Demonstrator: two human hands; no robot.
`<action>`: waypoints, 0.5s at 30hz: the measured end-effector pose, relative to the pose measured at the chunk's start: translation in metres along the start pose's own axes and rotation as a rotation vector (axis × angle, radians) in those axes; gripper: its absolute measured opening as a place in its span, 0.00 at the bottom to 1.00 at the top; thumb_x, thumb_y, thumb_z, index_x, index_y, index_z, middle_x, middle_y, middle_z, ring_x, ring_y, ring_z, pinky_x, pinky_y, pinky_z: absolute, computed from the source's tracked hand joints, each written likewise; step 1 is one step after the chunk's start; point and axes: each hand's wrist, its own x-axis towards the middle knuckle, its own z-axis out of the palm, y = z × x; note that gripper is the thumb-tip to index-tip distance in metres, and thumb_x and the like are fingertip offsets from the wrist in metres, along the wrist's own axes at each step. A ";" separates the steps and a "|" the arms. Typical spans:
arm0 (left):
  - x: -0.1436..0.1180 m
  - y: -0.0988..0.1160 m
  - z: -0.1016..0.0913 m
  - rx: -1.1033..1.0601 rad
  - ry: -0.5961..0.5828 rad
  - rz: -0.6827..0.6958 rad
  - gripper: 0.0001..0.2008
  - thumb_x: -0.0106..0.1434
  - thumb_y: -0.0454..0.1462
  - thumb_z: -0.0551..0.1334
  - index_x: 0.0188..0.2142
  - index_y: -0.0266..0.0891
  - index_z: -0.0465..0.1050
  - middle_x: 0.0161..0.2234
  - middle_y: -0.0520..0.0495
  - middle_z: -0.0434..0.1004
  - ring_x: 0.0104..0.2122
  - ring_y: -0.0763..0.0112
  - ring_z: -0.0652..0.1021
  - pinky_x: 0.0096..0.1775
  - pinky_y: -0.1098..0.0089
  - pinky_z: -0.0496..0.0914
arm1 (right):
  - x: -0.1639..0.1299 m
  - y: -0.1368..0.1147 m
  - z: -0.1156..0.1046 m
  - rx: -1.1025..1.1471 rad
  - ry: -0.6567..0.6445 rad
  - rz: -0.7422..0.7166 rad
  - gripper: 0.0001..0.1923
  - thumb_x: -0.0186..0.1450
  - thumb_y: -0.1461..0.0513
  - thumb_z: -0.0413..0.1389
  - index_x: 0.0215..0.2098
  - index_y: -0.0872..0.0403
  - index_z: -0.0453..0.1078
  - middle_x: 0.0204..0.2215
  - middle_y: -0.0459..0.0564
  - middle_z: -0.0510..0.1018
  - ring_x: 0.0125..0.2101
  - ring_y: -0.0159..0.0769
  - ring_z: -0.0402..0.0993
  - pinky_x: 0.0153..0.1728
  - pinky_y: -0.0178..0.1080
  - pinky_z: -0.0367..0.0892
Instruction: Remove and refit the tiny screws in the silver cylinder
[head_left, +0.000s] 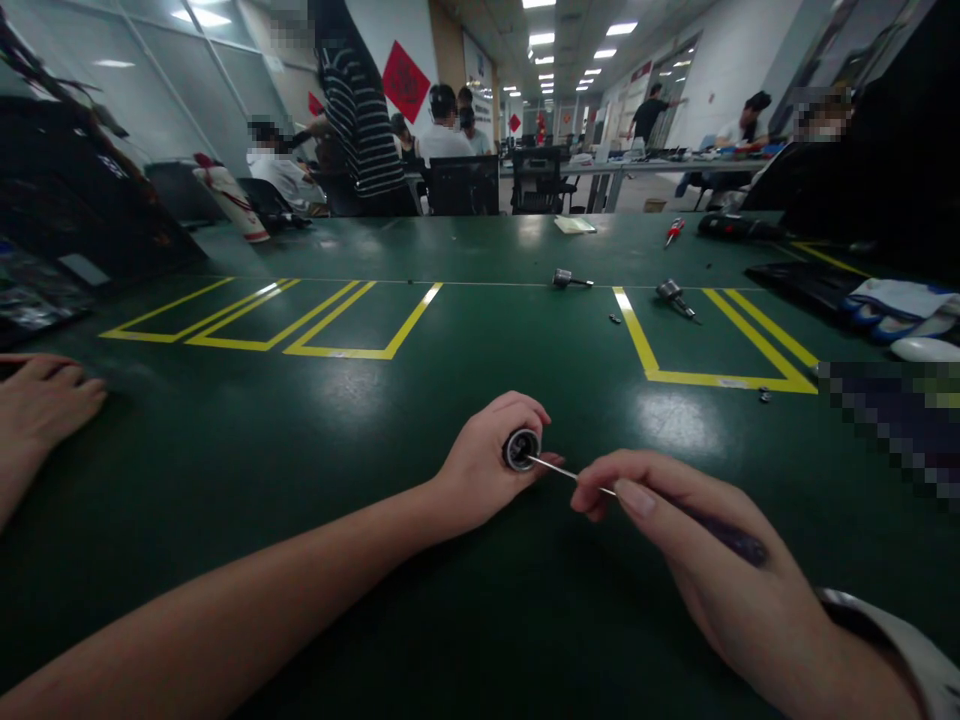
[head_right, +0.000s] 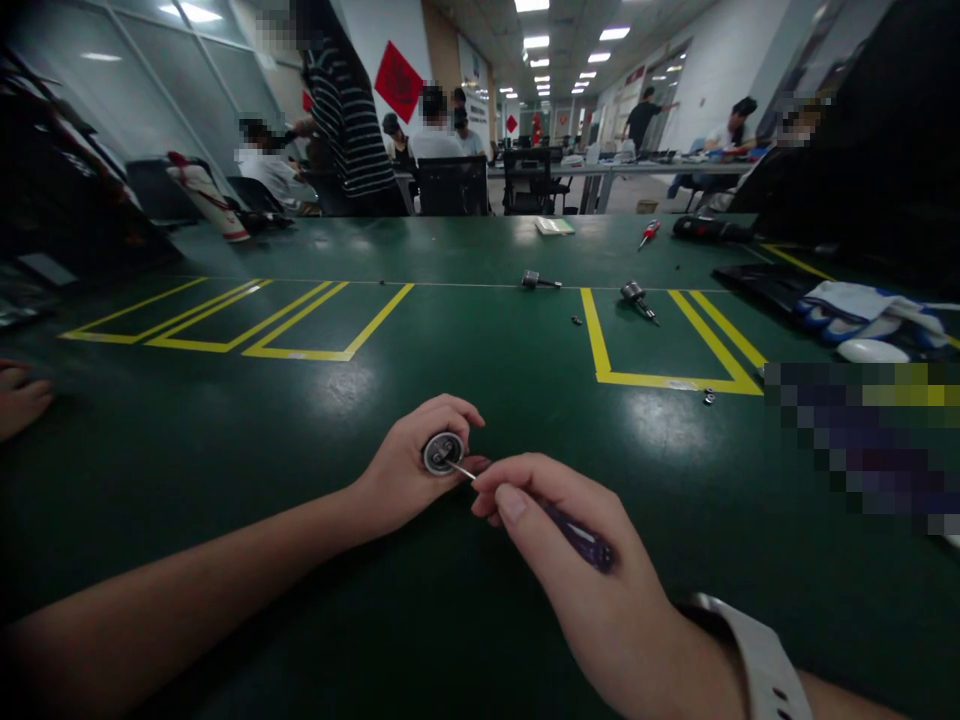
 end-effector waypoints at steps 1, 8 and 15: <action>0.000 -0.001 0.001 0.007 0.005 0.004 0.09 0.54 0.34 0.65 0.27 0.38 0.63 0.37 0.47 0.71 0.36 0.69 0.73 0.38 0.68 0.67 | 0.002 0.000 0.003 -0.029 0.035 0.014 0.09 0.66 0.58 0.51 0.34 0.50 0.73 0.31 0.46 0.77 0.35 0.35 0.72 0.35 0.36 0.66; -0.001 0.002 0.003 0.129 0.015 -0.107 0.09 0.54 0.34 0.64 0.23 0.37 0.64 0.22 0.55 0.66 0.24 0.76 0.68 0.27 0.73 0.62 | 0.008 0.011 0.007 0.012 0.029 0.106 0.10 0.64 0.57 0.51 0.32 0.51 0.72 0.31 0.48 0.76 0.35 0.38 0.71 0.36 0.40 0.64; -0.002 0.005 0.003 0.055 0.034 -0.059 0.09 0.54 0.30 0.62 0.22 0.37 0.61 0.22 0.56 0.63 0.22 0.79 0.66 0.25 0.76 0.60 | 0.015 0.015 0.005 0.527 0.005 0.296 0.08 0.62 0.59 0.55 0.30 0.54 0.74 0.32 0.50 0.78 0.36 0.36 0.72 0.41 0.40 0.65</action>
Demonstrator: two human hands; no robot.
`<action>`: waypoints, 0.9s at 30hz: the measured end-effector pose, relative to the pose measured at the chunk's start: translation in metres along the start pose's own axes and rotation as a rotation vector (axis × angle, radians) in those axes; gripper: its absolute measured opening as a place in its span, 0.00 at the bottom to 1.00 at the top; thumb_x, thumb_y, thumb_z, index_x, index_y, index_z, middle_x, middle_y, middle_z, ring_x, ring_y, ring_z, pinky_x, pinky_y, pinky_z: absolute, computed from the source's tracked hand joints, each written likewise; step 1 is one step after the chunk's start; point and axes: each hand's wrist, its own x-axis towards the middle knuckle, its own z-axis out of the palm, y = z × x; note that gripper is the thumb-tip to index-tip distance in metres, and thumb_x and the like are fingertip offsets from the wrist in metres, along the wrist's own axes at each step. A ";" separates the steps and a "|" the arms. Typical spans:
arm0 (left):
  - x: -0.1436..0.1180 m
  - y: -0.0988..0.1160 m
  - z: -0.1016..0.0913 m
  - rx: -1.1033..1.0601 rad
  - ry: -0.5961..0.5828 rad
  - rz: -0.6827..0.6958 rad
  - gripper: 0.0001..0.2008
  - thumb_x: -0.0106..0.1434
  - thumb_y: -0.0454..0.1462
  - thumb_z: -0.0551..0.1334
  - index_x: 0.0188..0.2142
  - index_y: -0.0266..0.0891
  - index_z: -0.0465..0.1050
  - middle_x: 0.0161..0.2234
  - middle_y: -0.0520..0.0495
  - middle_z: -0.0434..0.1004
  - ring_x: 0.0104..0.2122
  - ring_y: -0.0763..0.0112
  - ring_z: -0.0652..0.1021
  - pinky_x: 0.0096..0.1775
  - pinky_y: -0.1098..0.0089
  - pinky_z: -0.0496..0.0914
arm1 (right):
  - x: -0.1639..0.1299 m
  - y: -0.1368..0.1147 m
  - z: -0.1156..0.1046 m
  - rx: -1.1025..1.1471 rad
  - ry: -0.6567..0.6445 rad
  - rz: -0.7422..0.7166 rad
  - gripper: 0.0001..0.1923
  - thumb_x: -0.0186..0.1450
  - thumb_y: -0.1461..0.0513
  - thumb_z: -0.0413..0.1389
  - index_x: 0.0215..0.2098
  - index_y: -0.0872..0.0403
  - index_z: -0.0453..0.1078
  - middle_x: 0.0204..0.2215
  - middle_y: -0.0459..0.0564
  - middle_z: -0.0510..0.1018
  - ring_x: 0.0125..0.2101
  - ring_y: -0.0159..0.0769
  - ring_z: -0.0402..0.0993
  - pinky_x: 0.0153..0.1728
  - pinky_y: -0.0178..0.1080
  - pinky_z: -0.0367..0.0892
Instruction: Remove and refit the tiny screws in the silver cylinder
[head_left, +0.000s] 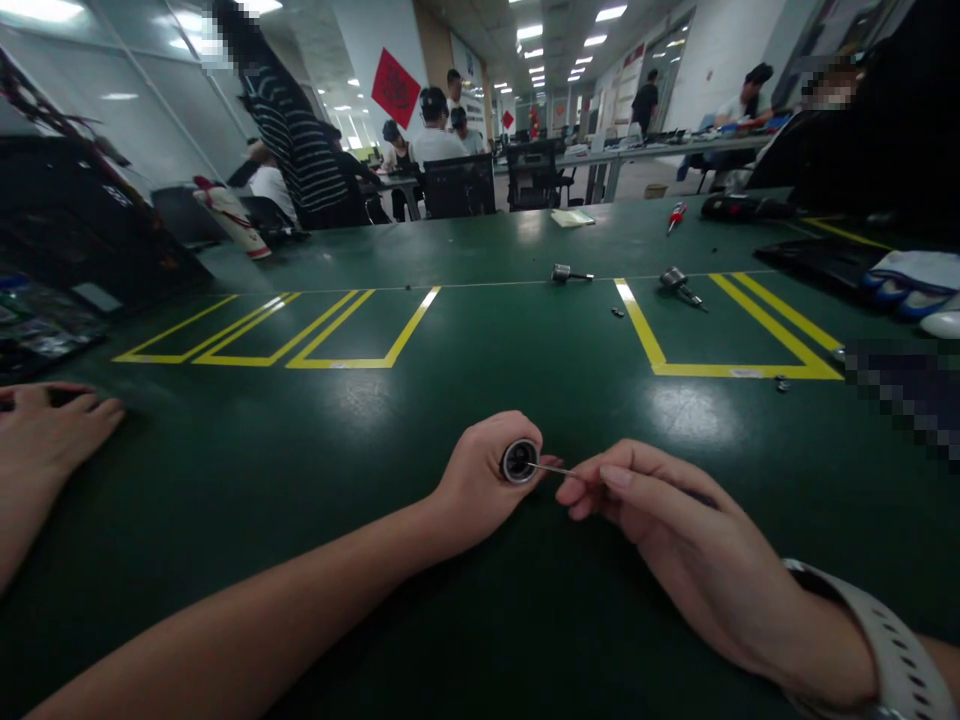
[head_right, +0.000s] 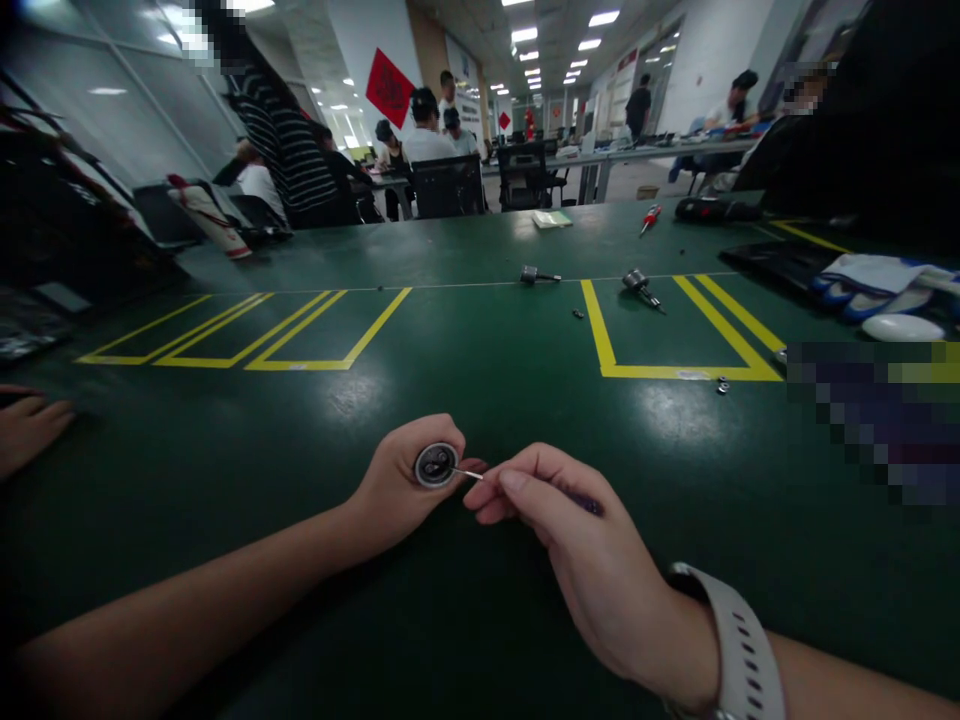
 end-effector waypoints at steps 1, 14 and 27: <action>0.000 0.000 0.000 -0.002 -0.005 0.014 0.09 0.54 0.30 0.62 0.23 0.37 0.61 0.22 0.56 0.63 0.23 0.79 0.66 0.25 0.76 0.60 | 0.001 -0.001 0.000 0.071 -0.003 0.031 0.08 0.62 0.59 0.55 0.29 0.54 0.74 0.32 0.50 0.78 0.36 0.36 0.72 0.41 0.39 0.65; 0.000 -0.002 0.003 0.110 0.062 0.027 0.11 0.55 0.32 0.63 0.22 0.38 0.60 0.21 0.56 0.62 0.22 0.78 0.65 0.25 0.75 0.59 | -0.009 0.004 -0.002 -0.194 0.001 -0.075 0.09 0.63 0.57 0.54 0.33 0.51 0.74 0.33 0.47 0.77 0.37 0.36 0.71 0.41 0.40 0.63; -0.001 -0.002 0.002 0.079 0.031 0.050 0.11 0.55 0.31 0.62 0.22 0.38 0.60 0.22 0.56 0.62 0.22 0.79 0.65 0.25 0.75 0.60 | -0.003 0.000 -0.002 0.101 0.007 -0.002 0.09 0.63 0.59 0.54 0.29 0.54 0.74 0.31 0.48 0.78 0.34 0.34 0.71 0.39 0.38 0.65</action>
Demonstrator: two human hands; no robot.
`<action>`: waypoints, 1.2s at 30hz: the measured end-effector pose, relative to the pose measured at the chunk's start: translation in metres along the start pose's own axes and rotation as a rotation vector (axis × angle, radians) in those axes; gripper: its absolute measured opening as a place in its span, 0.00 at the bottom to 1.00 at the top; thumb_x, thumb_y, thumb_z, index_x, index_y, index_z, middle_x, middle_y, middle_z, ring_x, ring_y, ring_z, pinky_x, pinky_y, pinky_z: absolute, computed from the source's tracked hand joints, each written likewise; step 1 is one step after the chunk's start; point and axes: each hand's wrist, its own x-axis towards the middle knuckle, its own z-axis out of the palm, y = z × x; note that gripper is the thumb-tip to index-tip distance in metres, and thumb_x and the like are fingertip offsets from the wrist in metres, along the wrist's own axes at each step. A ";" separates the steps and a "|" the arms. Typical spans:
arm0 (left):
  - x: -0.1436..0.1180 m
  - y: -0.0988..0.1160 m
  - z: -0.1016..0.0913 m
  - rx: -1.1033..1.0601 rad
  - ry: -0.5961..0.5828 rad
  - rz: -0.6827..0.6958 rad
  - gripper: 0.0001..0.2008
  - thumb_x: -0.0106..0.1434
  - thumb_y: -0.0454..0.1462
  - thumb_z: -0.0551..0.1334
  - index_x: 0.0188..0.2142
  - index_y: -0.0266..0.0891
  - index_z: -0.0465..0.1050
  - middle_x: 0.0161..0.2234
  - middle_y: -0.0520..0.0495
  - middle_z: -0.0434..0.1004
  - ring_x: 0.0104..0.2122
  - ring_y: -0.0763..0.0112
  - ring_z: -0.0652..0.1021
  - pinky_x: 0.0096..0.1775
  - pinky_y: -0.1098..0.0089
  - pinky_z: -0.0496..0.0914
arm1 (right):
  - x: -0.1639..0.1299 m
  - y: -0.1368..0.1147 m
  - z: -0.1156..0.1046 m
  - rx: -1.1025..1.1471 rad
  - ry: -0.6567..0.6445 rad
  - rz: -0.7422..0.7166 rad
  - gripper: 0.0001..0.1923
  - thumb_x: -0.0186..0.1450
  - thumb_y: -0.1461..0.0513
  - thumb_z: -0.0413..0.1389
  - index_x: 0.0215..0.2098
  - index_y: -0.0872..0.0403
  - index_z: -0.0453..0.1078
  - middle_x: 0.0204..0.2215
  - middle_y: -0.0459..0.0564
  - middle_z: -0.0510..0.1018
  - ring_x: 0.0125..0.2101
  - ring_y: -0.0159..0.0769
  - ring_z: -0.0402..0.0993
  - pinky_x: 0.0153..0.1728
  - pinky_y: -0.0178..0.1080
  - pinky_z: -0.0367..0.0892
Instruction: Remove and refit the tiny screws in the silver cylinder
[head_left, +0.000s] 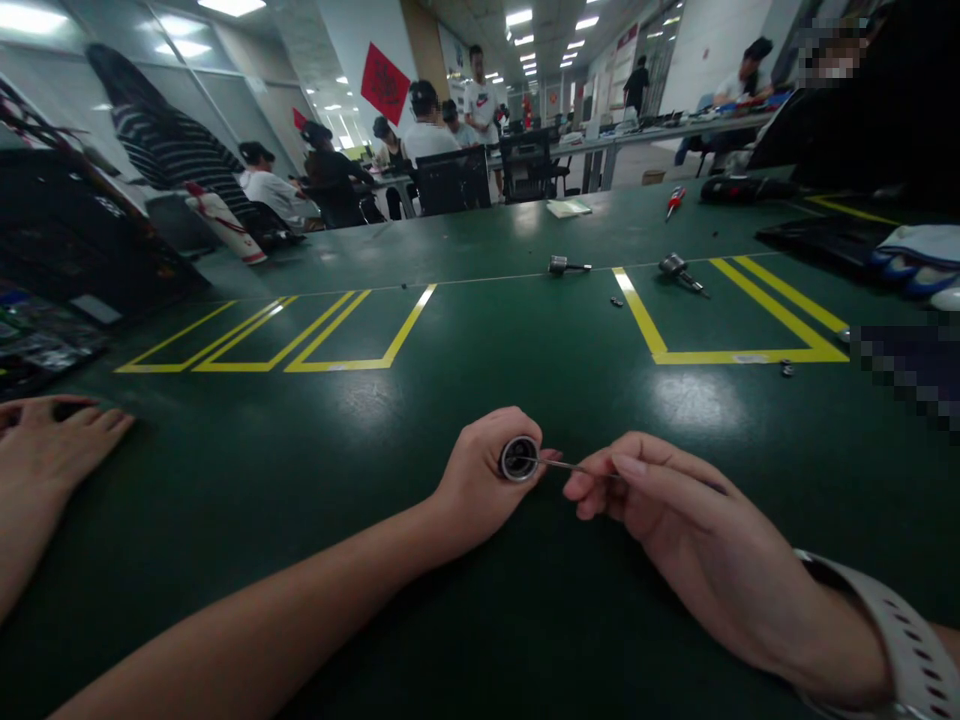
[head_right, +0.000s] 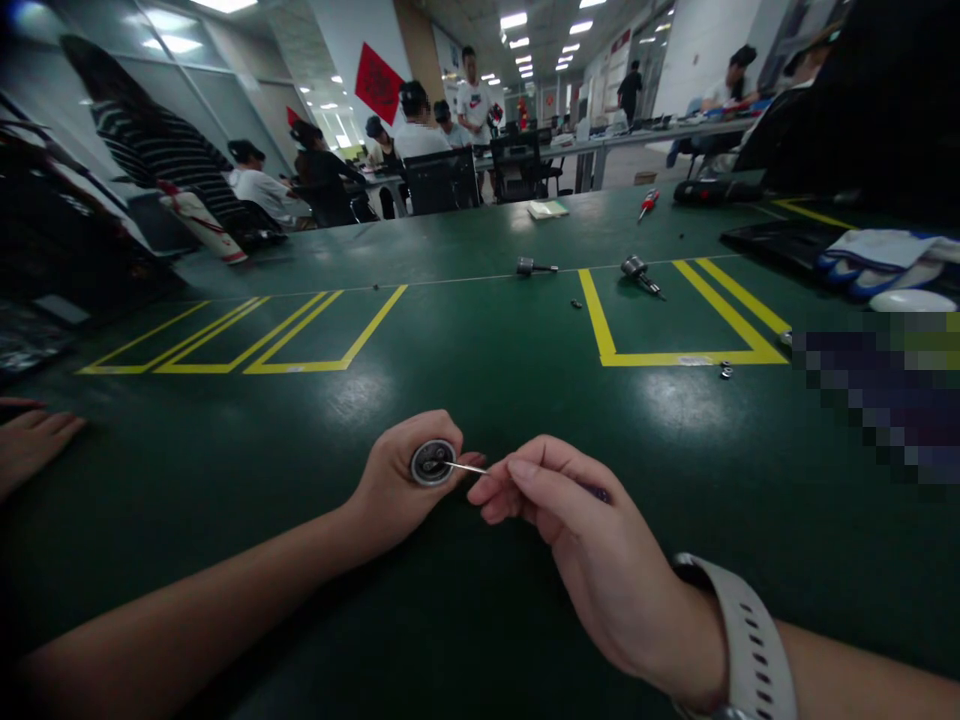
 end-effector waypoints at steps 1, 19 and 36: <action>0.000 0.000 0.000 0.012 0.003 -0.004 0.11 0.55 0.31 0.62 0.22 0.38 0.60 0.22 0.56 0.62 0.22 0.79 0.65 0.25 0.75 0.60 | -0.002 0.001 -0.001 -0.068 0.013 -0.032 0.09 0.62 0.59 0.54 0.29 0.53 0.74 0.31 0.48 0.77 0.35 0.34 0.71 0.39 0.38 0.65; 0.002 0.001 0.001 0.010 -0.012 -0.011 0.11 0.55 0.31 0.62 0.21 0.38 0.60 0.21 0.56 0.62 0.22 0.79 0.65 0.25 0.75 0.59 | -0.003 -0.001 -0.001 -0.116 0.027 -0.022 0.09 0.62 0.58 0.54 0.28 0.52 0.74 0.31 0.48 0.77 0.35 0.36 0.70 0.40 0.40 0.63; 0.002 0.000 0.000 -0.005 -0.021 0.000 0.11 0.55 0.31 0.62 0.21 0.38 0.60 0.21 0.56 0.62 0.22 0.79 0.65 0.25 0.75 0.60 | 0.000 -0.001 -0.003 0.007 -0.024 0.042 0.09 0.63 0.60 0.53 0.30 0.54 0.74 0.32 0.50 0.78 0.35 0.35 0.70 0.40 0.38 0.64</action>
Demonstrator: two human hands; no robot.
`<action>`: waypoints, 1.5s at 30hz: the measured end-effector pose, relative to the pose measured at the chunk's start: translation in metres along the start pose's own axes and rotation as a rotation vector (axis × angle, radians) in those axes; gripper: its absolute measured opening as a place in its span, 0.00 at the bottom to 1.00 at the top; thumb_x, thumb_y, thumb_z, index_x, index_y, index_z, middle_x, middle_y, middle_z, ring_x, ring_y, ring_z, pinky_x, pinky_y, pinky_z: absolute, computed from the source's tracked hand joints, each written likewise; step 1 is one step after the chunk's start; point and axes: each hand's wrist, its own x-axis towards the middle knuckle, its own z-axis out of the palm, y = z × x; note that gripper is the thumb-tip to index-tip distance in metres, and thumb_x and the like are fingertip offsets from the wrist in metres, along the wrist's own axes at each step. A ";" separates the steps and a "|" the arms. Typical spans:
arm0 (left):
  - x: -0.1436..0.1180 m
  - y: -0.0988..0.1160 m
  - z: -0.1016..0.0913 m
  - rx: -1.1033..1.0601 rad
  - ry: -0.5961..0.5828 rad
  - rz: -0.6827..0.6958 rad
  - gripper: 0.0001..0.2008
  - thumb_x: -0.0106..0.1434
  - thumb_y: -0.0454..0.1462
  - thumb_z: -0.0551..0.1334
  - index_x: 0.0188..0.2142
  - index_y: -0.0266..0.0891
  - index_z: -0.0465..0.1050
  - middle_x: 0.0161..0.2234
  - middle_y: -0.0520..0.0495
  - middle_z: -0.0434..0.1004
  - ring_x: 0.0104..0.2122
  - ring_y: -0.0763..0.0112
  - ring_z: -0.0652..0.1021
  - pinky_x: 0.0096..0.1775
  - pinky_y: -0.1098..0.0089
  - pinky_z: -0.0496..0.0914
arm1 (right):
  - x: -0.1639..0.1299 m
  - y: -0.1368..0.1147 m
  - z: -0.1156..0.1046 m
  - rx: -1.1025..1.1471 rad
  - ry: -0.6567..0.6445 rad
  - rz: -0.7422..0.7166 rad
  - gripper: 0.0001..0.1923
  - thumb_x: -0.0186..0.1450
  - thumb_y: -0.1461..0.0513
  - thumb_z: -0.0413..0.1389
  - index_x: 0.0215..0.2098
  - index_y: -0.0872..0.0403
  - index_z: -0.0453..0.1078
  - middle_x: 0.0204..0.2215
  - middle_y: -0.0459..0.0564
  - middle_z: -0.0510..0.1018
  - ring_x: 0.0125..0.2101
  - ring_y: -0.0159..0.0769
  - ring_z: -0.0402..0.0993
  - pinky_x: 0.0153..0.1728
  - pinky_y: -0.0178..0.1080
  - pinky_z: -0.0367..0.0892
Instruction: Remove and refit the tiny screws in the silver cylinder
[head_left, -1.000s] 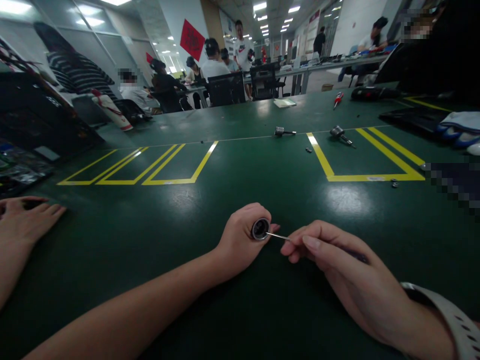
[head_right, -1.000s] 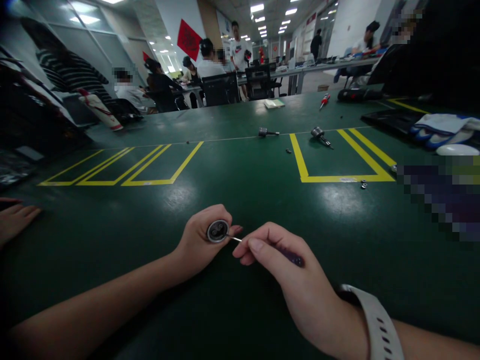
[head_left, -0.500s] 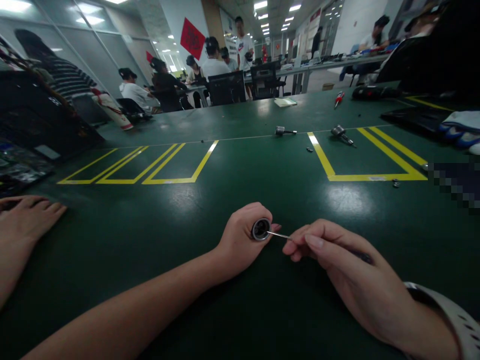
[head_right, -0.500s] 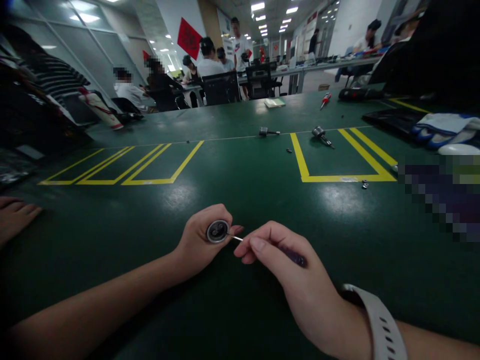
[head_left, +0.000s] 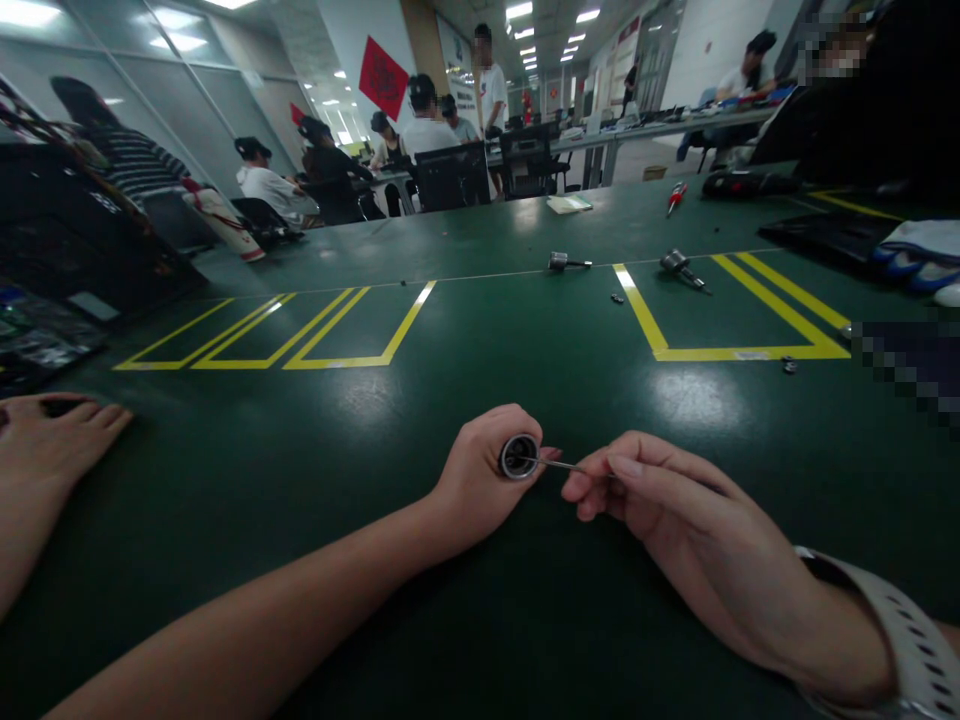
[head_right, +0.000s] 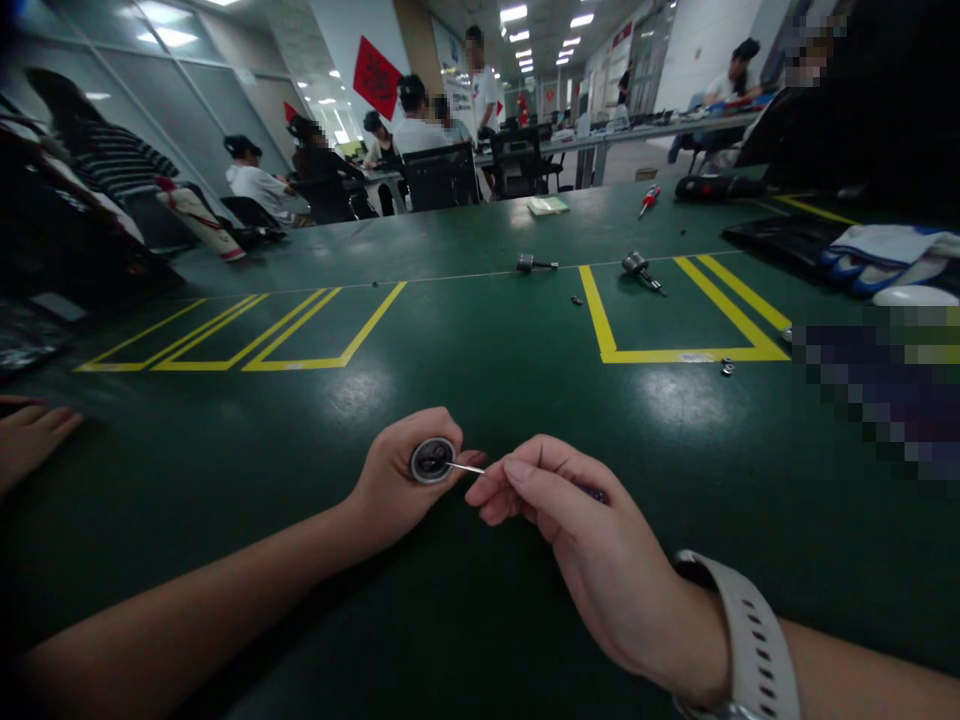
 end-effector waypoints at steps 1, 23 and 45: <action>0.000 0.000 0.000 0.002 -0.003 -0.006 0.11 0.55 0.31 0.62 0.21 0.38 0.60 0.21 0.56 0.62 0.22 0.79 0.65 0.25 0.75 0.60 | 0.000 0.000 0.000 -0.001 0.000 -0.001 0.09 0.63 0.60 0.53 0.30 0.54 0.73 0.32 0.50 0.78 0.35 0.35 0.70 0.40 0.39 0.64; 0.000 0.000 0.000 0.088 -0.097 0.050 0.10 0.56 0.30 0.60 0.22 0.38 0.60 0.21 0.55 0.62 0.23 0.77 0.66 0.25 0.74 0.59 | 0.003 -0.003 0.000 -0.009 0.019 0.030 0.10 0.62 0.61 0.53 0.26 0.55 0.72 0.28 0.50 0.77 0.32 0.35 0.70 0.37 0.39 0.63; -0.001 -0.002 -0.001 0.181 -0.181 -0.006 0.09 0.57 0.29 0.58 0.23 0.38 0.61 0.23 0.55 0.63 0.25 0.75 0.67 0.28 0.73 0.59 | 0.000 -0.004 0.000 -0.193 0.087 -0.080 0.10 0.62 0.59 0.53 0.26 0.55 0.72 0.27 0.49 0.76 0.30 0.35 0.69 0.34 0.38 0.63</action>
